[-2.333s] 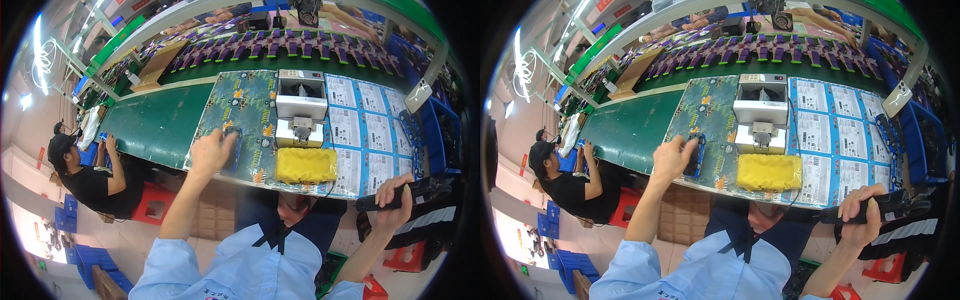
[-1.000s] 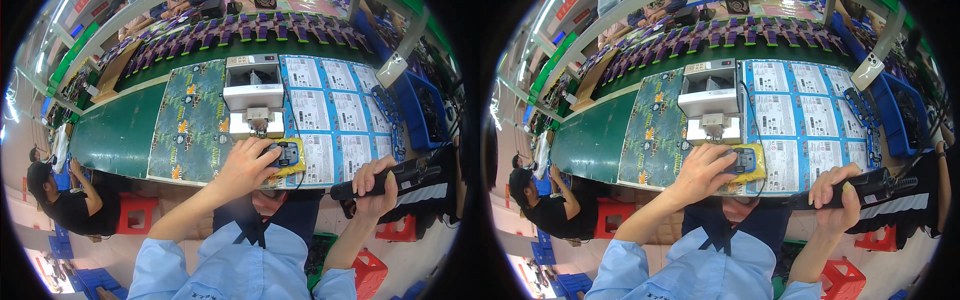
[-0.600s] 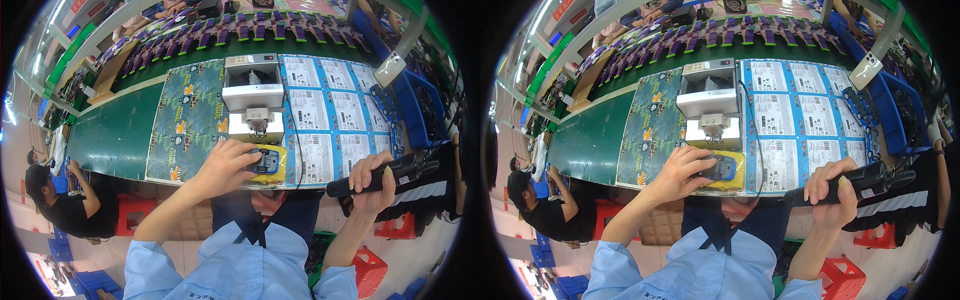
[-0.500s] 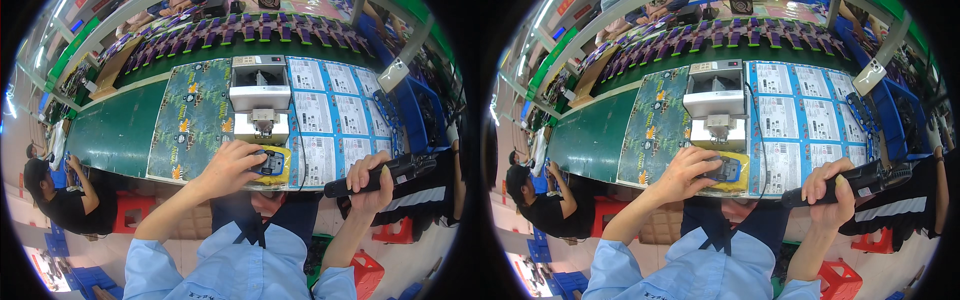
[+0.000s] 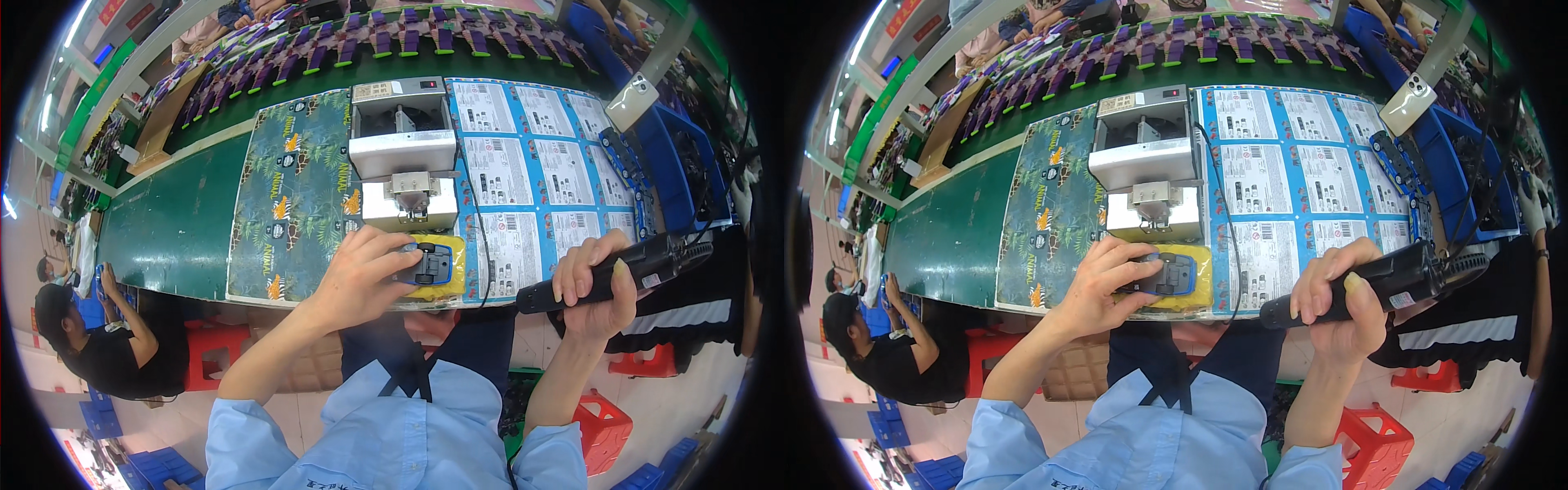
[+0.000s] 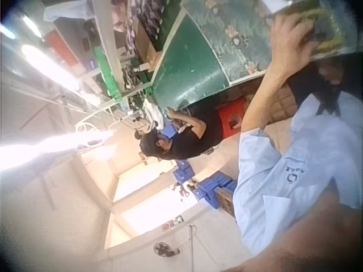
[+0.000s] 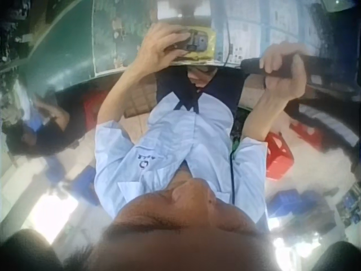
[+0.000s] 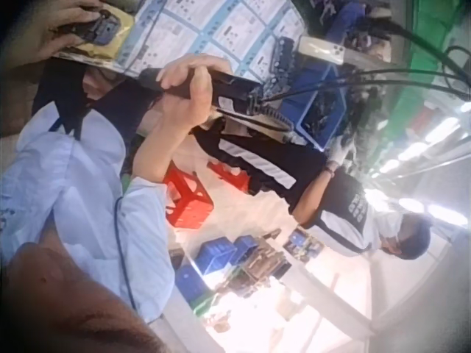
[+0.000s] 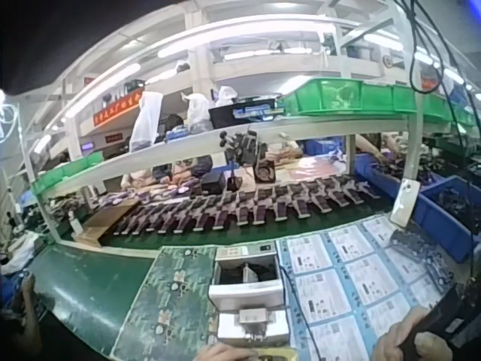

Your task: The person assembles toy cars by placing each car onto a fixture, driving screws into the bottom with an electric screwdriver, and placing the assembled cars along the workbench.

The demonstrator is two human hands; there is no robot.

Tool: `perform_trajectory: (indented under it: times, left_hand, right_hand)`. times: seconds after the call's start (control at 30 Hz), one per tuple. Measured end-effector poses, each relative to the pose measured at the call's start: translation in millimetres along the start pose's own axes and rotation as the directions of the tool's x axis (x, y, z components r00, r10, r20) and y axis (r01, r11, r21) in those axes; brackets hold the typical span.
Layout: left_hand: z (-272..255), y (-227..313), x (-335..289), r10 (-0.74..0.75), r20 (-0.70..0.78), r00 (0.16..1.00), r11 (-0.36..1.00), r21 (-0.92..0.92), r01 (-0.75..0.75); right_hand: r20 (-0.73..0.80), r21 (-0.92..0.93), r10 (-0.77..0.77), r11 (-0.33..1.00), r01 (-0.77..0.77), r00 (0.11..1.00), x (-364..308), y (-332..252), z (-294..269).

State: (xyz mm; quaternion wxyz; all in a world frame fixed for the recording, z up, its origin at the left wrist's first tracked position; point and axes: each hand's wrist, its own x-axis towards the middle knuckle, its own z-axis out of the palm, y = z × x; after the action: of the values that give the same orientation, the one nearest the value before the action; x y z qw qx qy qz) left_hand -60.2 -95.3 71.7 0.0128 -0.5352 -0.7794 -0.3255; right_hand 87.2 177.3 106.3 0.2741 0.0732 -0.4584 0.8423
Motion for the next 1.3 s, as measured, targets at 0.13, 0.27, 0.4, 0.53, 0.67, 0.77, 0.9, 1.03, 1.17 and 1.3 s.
perform_trajectory:
  times: [0.13, 0.27, 0.4, 0.53, 0.67, 0.77, 0.9, 1.03, 1.17, 1.3]
  left_hand:
    - [7, 2, 3, -0.014, -0.049, 0.999, 0.999, -0.039, 0.012]
    - [1, 5, 5, -0.010, 0.005, 1.000, 1.000, -0.023, 0.010]
    - [-1, 5, 7, -0.028, 0.031, 0.999, 0.999, -0.018, 0.028]
    - [7, 4, 2, 0.006, -0.015, 1.000, 1.000, 0.017, -0.006]
    - [10, 10, -1, 0.026, -0.029, 0.999, 0.996, 0.089, -0.024]
    - [6, 0, 1, -0.069, 0.015, 0.998, 0.993, -0.097, 0.070]
    - [1, -1, 7, 0.025, 0.035, 0.999, 0.999, -0.049, -0.024]
    - [4, -4, 4, 0.046, 0.028, 0.999, 0.998, -0.032, -0.045]
    - [-4, -10, 10, 0.079, 0.130, 0.988, 0.997, -0.036, -0.075]
    - [-4, -7, 6, 0.089, 0.120, 0.989, 0.995, 0.023, -0.093]
  right_hand:
    - [-0.009, 0.015, 0.012, 1.000, -0.012, 1.000, 3, 5, 1]
    - [0.012, 0.023, 0.010, 1.000, -0.010, 1.000, 2, 4, -2]
    - [-0.013, 0.026, 0.002, 1.000, -0.002, 1.000, 3, 2, -6]
    - [0.009, 0.026, 0.006, 1.000, -0.006, 1.000, 3, 4, -7]
    - [0.005, 0.053, 0.017, 0.998, -0.017, 1.000, 1, 4, -4]
    - [0.020, 0.058, 0.012, 0.998, -0.013, 1.000, 5, 5, -4]
    - [0.009, 0.057, 0.013, 0.998, -0.014, 1.000, 5, 6, -1]
    - [0.019, 0.055, 0.028, 0.998, -0.029, 0.999, 4, 8, 1]
    - [0.019, 0.057, 0.034, 0.998, -0.035, 0.999, 5, 7, -1]
    - [0.017, 0.059, 0.029, 0.998, -0.030, 0.999, 5, 7, 0]
